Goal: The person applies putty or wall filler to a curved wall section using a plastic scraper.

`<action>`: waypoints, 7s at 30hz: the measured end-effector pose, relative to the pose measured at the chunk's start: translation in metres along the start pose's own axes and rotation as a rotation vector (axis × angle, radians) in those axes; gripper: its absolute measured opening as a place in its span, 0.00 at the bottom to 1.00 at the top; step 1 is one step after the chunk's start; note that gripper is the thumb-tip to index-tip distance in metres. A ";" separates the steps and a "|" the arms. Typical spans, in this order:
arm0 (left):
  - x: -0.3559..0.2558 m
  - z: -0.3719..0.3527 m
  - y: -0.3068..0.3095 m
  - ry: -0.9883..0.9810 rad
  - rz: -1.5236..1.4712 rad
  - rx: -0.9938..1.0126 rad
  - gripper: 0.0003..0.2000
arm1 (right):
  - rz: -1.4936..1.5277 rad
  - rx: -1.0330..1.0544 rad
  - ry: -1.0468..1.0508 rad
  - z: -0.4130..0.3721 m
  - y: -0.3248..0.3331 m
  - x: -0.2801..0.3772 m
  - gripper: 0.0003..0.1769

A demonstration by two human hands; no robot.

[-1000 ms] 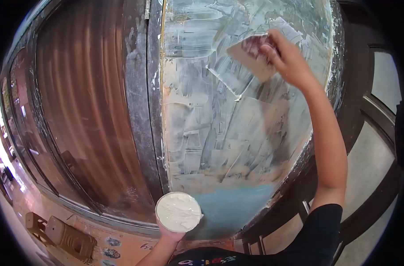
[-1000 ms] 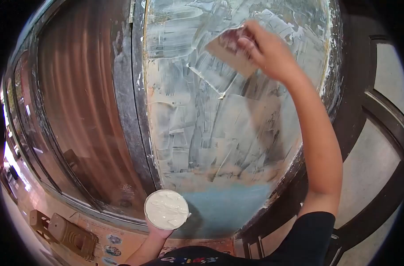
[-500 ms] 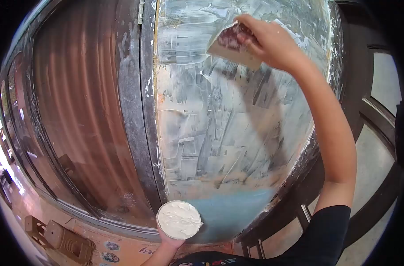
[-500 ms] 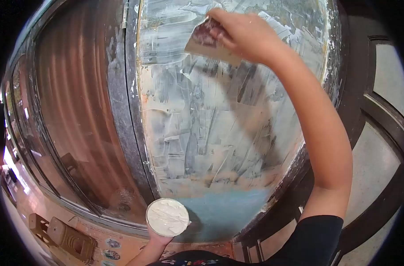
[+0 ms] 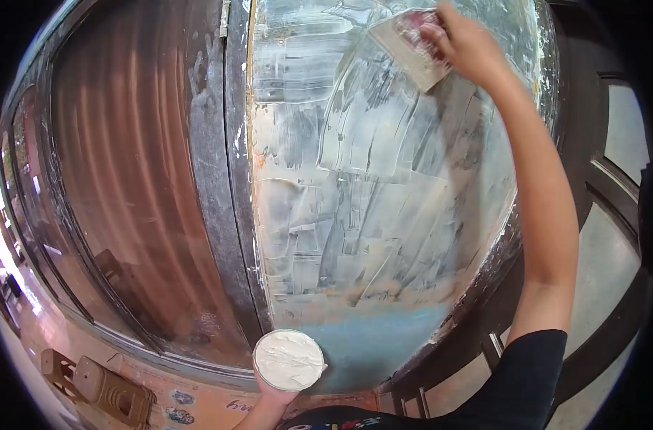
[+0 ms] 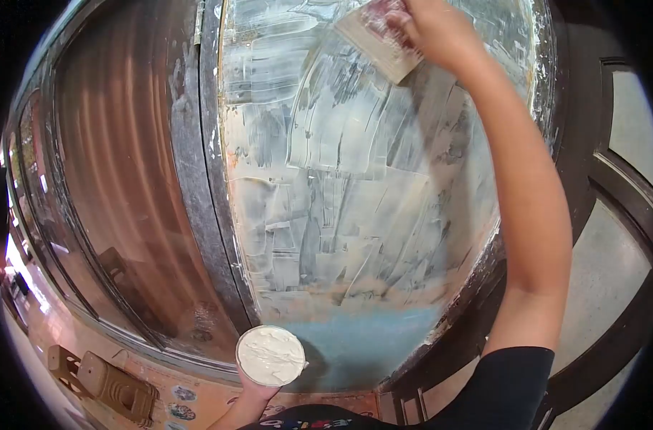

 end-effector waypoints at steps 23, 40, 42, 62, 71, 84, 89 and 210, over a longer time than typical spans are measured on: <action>0.014 0.008 -0.003 0.062 -0.112 0.070 0.34 | 0.300 -0.309 -0.290 -0.030 0.003 -0.103 0.23; 0.022 0.011 -0.007 0.069 -0.030 0.021 0.34 | -0.041 -0.179 -0.445 -0.044 -0.009 -0.111 0.29; 0.019 0.008 -0.010 0.083 -0.103 0.039 0.34 | 0.045 -0.287 -0.445 -0.043 0.003 -0.110 0.27; 0.021 0.019 0.002 0.080 -0.011 -0.005 0.35 | -0.117 -0.414 0.040 0.038 -0.021 0.046 0.07; 0.017 0.008 -0.017 0.122 -0.035 0.049 0.34 | -0.170 -0.356 0.111 -0.026 -0.045 0.099 0.04; 0.022 -0.019 -0.017 0.116 -0.058 0.076 0.35 | -0.274 -0.163 0.096 -0.058 -0.037 0.042 0.16; 0.023 -0.027 -0.014 0.120 -0.085 0.075 0.34 | 0.077 -0.178 0.328 -0.213 -0.061 0.203 0.15; -0.040 -0.078 0.031 -0.050 -0.113 0.018 0.36 | 0.249 -0.034 -0.043 -0.012 -0.019 0.102 0.22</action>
Point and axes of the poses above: each hand's wrist, its own z-axis towards the middle knuckle, its own y-axis out of the back of the hand, x = y × z, the point moved 4 cm from there along z, towards the middle knuckle, and after that the axes turned 6 degrees about y, right-handed, at the moved point
